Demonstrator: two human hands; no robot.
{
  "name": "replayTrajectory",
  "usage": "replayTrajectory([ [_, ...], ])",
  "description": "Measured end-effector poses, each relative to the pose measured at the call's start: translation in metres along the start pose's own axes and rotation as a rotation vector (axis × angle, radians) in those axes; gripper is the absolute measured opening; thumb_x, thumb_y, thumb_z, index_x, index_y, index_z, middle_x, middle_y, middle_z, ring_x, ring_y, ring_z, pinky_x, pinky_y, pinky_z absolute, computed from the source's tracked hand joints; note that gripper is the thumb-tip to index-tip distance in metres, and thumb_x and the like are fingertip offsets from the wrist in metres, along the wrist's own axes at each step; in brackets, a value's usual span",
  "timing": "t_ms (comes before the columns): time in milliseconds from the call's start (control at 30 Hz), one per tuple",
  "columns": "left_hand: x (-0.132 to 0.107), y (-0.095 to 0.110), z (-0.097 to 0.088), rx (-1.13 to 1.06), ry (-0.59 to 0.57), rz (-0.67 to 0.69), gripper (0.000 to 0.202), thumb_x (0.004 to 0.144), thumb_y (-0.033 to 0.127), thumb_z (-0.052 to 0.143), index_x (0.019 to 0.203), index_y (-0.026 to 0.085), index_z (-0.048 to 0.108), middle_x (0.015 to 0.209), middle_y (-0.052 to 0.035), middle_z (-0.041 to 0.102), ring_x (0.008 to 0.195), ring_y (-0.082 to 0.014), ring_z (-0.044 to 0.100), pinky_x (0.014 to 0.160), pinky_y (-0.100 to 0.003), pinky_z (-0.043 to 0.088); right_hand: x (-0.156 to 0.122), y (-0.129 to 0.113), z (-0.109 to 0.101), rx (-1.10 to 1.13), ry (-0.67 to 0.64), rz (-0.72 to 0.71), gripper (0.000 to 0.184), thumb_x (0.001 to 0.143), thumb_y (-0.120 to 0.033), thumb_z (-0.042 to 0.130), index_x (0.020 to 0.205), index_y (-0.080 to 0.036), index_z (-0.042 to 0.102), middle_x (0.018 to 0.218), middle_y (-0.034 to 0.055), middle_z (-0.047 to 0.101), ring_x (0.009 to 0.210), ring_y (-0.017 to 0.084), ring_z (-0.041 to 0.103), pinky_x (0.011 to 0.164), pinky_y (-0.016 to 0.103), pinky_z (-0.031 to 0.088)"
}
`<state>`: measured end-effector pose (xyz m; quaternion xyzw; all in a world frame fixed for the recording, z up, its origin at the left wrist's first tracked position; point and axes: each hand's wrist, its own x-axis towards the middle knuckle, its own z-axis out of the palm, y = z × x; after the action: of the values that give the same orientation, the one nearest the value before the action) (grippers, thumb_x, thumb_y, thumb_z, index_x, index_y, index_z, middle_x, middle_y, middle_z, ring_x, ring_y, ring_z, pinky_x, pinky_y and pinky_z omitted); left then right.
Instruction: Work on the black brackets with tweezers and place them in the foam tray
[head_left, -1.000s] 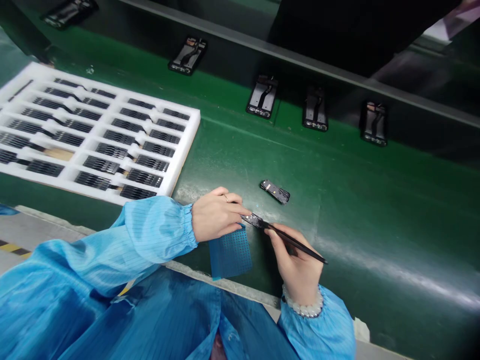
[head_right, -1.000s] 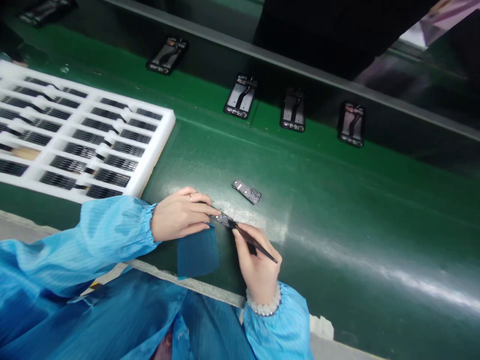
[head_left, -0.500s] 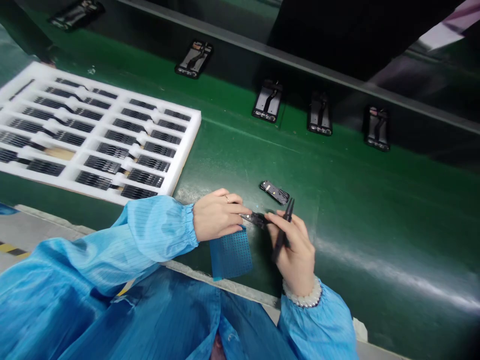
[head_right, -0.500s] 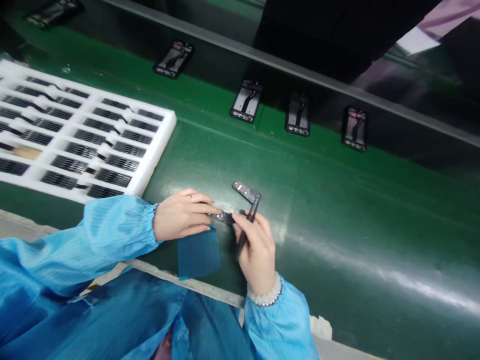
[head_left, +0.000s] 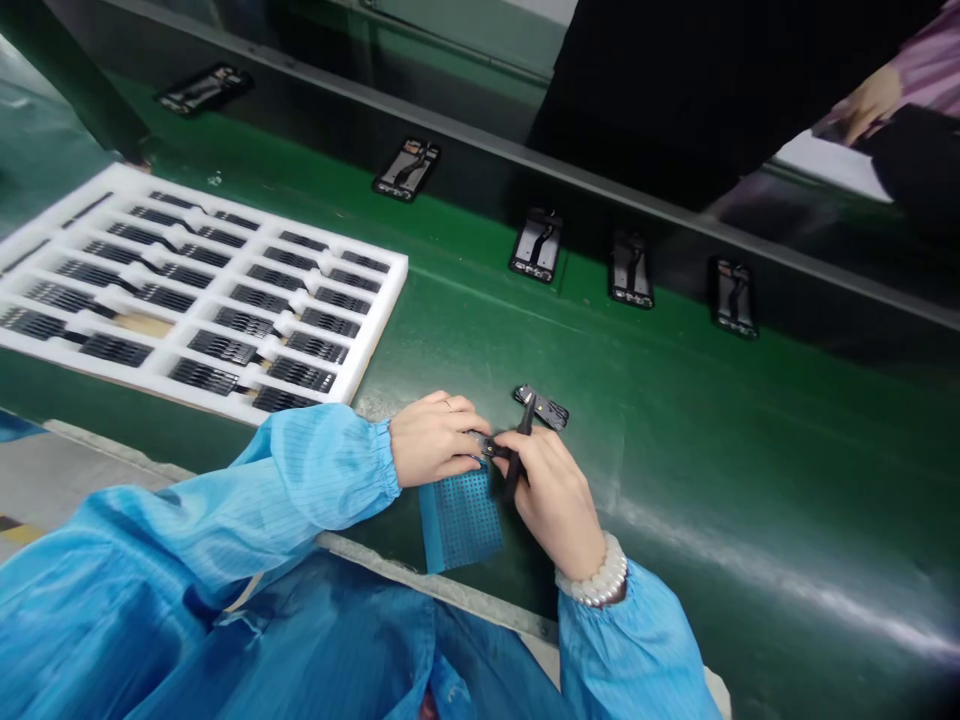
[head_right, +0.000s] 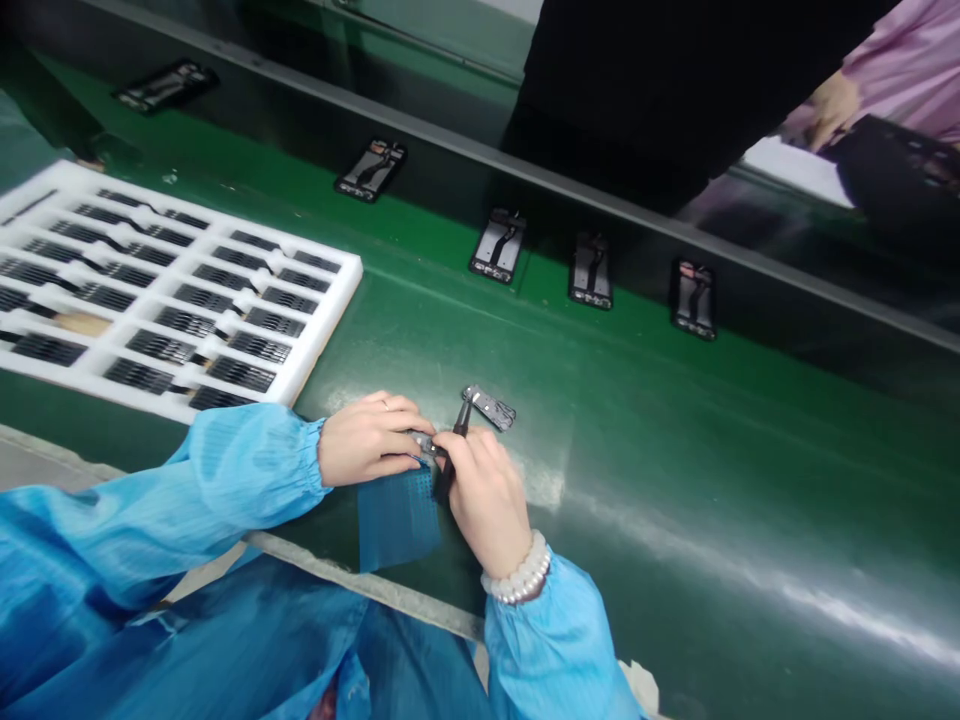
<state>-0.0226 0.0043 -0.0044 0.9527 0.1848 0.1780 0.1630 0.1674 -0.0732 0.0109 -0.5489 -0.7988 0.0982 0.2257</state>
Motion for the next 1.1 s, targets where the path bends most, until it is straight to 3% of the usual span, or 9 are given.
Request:
replayTrajectory([
  [200, 0.0, 0.002, 0.0, 0.005, -0.026, -0.029, 0.014, 0.085, 0.035, 0.062, 0.083, 0.024, 0.071, 0.108, -0.0004, 0.064, 0.098, -0.018, 0.054, 0.075, -0.031, 0.034, -0.004, 0.0, -0.004, 0.139, 0.022, 0.054, 0.011, 0.089, -0.02, 0.053, 0.099, -0.023, 0.052, 0.088, 0.0037, 0.067, 0.08, 0.017, 0.065, 0.069, 0.027, 0.052],
  [400, -0.001, 0.003, 0.003, -0.009, 0.004, -0.034, 0.014, 0.084, 0.036, 0.063, 0.083, 0.024, 0.071, 0.105, -0.0017, 0.063, 0.096, -0.0186, 0.053, 0.077, -0.031, 0.035, -0.008, 0.005, -0.013, 0.065, 0.032, 0.016, 0.011, 0.089, -0.021, 0.052, 0.1, -0.023, 0.054, 0.094, 0.0053, 0.07, 0.084, 0.017, 0.069, 0.071, 0.027, 0.053],
  [500, -0.001, 0.002, 0.003, -0.007, 0.008, -0.036, 0.016, 0.086, 0.035, 0.061, 0.083, 0.023, 0.07, 0.102, -0.002, 0.064, 0.095, -0.0179, 0.053, 0.076, -0.03, 0.034, -0.005, 0.018, -0.022, 0.04, 0.111, 0.001, 0.014, 0.087, -0.022, 0.057, 0.1, -0.023, 0.055, 0.096, 0.0055, 0.07, 0.088, 0.018, 0.068, 0.076, 0.029, 0.054],
  [600, -0.001, 0.001, 0.003, -0.012, 0.012, -0.021, 0.017, 0.086, 0.035, 0.06, 0.081, 0.022, 0.069, 0.098, -0.0007, 0.064, 0.094, -0.0176, 0.053, 0.074, -0.03, 0.033, 0.003, 0.036, -0.024, 0.065, 0.244, 0.116, 0.017, 0.083, -0.026, 0.062, 0.098, -0.023, 0.055, 0.096, 0.0051, 0.069, 0.09, 0.019, 0.067, 0.08, 0.031, 0.053],
  [700, -0.001, 0.001, 0.002, -0.011, 0.035, -0.003, 0.017, 0.086, 0.034, 0.06, 0.08, 0.021, 0.069, 0.099, -0.0007, 0.064, 0.094, -0.0176, 0.053, 0.075, -0.03, 0.032, 0.011, 0.052, -0.015, 0.066, 0.366, 0.229, 0.016, 0.082, -0.028, 0.063, 0.096, -0.023, 0.057, 0.096, 0.006, 0.068, 0.094, 0.021, 0.065, 0.084, 0.037, 0.051],
  [833, 0.0, 0.001, -0.002, -0.026, 0.082, 0.029, 0.018, 0.088, 0.033, 0.057, 0.08, 0.021, 0.068, 0.095, -0.001, 0.064, 0.089, -0.0161, 0.054, 0.076, -0.03, 0.031, 0.014, 0.063, -0.001, 0.04, 0.398, 0.22, 0.015, 0.081, -0.028, 0.063, 0.094, -0.022, 0.059, 0.096, 0.0069, 0.068, 0.1, 0.023, 0.062, 0.088, 0.041, 0.05],
  [1000, 0.001, 0.0, -0.006, -0.051, 0.105, 0.029, 0.023, 0.091, 0.036, 0.053, 0.083, 0.02, 0.068, 0.078, 0.0006, 0.065, 0.08, -0.0145, 0.054, 0.076, -0.03, 0.03, 0.008, 0.058, -0.006, 0.074, 0.364, 0.24, 0.023, 0.08, -0.031, 0.065, 0.1, -0.021, 0.061, 0.102, 0.0092, 0.067, 0.104, 0.024, 0.061, 0.091, 0.043, 0.048],
  [1100, 0.001, -0.002, -0.006, -0.091, 0.093, -0.007, 0.027, 0.092, 0.039, 0.051, 0.086, 0.021, 0.069, 0.072, 0.0013, 0.066, 0.077, -0.0135, 0.054, 0.076, -0.029, 0.03, 0.001, 0.042, -0.011, 0.174, 0.497, 0.277, 0.021, 0.085, -0.025, 0.059, 0.106, -0.021, 0.06, 0.104, 0.0085, 0.068, 0.104, 0.022, 0.062, 0.093, 0.042, 0.047],
])
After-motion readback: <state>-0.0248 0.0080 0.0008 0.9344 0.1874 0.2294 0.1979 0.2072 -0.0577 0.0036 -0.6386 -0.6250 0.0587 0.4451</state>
